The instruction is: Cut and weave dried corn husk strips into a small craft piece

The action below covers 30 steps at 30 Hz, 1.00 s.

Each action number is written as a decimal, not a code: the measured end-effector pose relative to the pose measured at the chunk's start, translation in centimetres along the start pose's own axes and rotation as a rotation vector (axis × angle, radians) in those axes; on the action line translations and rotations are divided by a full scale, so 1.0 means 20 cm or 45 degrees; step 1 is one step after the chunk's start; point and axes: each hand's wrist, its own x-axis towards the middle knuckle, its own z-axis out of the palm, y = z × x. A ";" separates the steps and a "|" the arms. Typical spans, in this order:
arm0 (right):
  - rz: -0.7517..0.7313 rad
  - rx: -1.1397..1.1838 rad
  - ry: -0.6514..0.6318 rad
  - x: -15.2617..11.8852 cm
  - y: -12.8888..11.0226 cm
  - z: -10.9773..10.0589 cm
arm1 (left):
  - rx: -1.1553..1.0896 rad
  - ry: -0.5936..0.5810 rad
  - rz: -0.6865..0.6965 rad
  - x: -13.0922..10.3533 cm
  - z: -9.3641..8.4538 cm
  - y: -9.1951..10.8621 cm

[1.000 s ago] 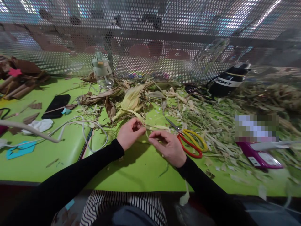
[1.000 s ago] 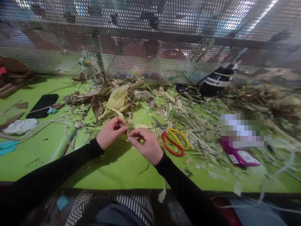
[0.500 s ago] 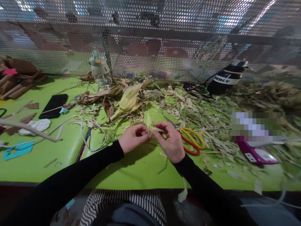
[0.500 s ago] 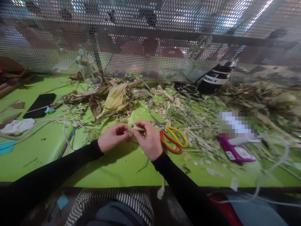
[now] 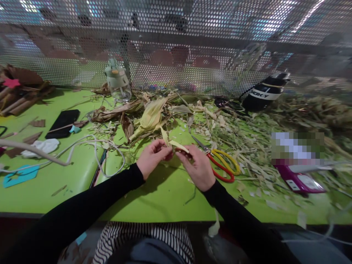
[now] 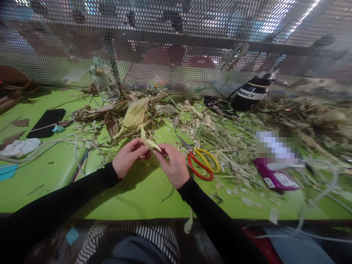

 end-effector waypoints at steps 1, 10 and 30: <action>-0.043 -0.044 0.024 0.00 0.00 0.00 | 0.008 -0.013 0.004 0.00 0.00 0.00; -0.227 -0.400 0.066 0.00 0.00 0.00 | 0.183 -0.092 0.041 0.01 -0.03 -0.04; -0.234 -0.597 0.019 -0.01 0.01 0.02 | 0.330 -0.129 0.152 0.02 -0.04 -0.06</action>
